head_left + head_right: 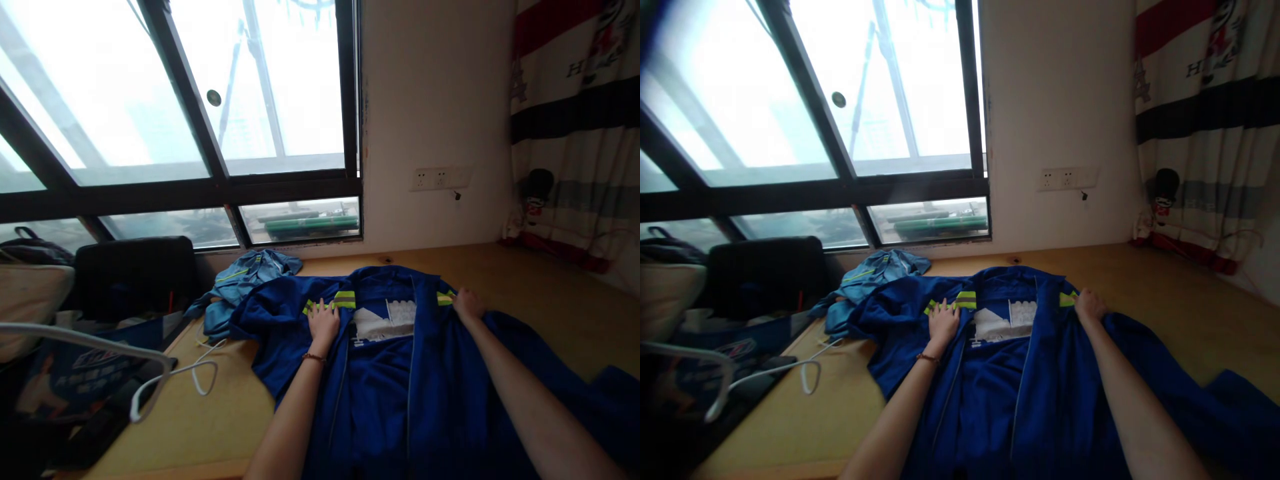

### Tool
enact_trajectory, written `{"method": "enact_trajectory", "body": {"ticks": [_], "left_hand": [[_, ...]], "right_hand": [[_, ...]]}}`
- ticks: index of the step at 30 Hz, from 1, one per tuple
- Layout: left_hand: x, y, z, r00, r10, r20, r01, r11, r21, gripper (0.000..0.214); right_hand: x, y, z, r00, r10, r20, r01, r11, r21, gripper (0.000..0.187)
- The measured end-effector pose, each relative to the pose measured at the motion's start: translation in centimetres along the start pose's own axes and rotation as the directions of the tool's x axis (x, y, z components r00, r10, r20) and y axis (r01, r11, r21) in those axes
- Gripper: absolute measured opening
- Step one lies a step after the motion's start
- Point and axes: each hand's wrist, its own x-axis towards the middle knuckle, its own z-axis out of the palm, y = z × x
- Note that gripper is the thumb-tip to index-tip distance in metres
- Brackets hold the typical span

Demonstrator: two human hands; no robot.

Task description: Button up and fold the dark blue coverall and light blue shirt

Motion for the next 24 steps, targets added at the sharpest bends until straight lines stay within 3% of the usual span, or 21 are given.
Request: {"method": "enact_trajectory", "body": {"ticks": [5, 11, 14, 16, 17, 19, 20, 21, 22, 24], "left_hand": [[0.0, 0.4, 0.0, 1.0, -0.004, -0.002, 0.004, 0.999, -0.035, 0.06], [-0.3, 1.1, -0.1, 0.954, 0.297, 0.03, -0.289, 0.944, -0.159, 0.05], [-0.4, 1.2, 0.2, 0.96, 0.262, 0.094, -0.249, 0.96, -0.129, 0.053], [-0.3, 1.2, 0.5, 0.974, 0.194, 0.118, -0.183, 0.979, -0.094, 0.055], [-0.3, 1.2, 0.6, 0.98, 0.16, 0.121, -0.151, 0.985, -0.08, 0.055], [-0.1, 1.1, 0.9, 0.988, 0.104, 0.11, -0.098, 0.993, -0.058, 0.052], [-0.1, 1.0, 1.0, 0.992, 0.082, 0.1, -0.078, 0.996, -0.05, 0.05], [-0.1, 1.0, 1.0, 0.994, 0.066, 0.089, -0.062, 0.997, -0.044, 0.049], [-0.1, 1.0, 1.1, 0.995, 0.053, 0.08, -0.05, 0.998, -0.04, 0.048], [-0.2, 1.0, 1.1, 0.997, 0.035, 0.062, -0.033, 0.999, -0.036, 0.046]], "right_hand": [[-0.7, -3.2, -1.2, 0.999, -0.046, -0.023, 0.047, 0.997, 0.065, 0.037], [-3.6, -8.6, -1.0, 0.97, -0.132, 0.202, 0.063, 0.947, 0.316, 0.047], [-4.9, -11.0, -0.9, 0.978, -0.13, 0.161, 0.058, 0.919, 0.389, 0.047], [-6.4, -12.9, -0.9, 0.958, -0.264, 0.112, 0.153, 0.801, 0.579, 0.049], [-7.3, -13.9, -0.8, 0.911, -0.398, 0.105, 0.219, 0.685, 0.695, 0.052], [-9.3, -15.6, -0.2, 0.713, -0.692, 0.109, 0.284, 0.429, 0.858, 0.057], [-10.3, -16.2, 0.3, 0.61, -0.784, 0.113, 0.302, 0.362, 0.882, 0.057], [-11.3, -16.6, 0.7, 0.543, -0.832, 0.112, 0.342, 0.342, 0.875, 0.055], [-12.1, -16.8, 1.1, 0.514, -0.852, 0.103, 0.409, 0.348, 0.844, 0.053], [-13.4, -16.7, 1.6, 0.512, -0.857, 0.062, 0.557, 0.386, 0.735, 0.05]]}}
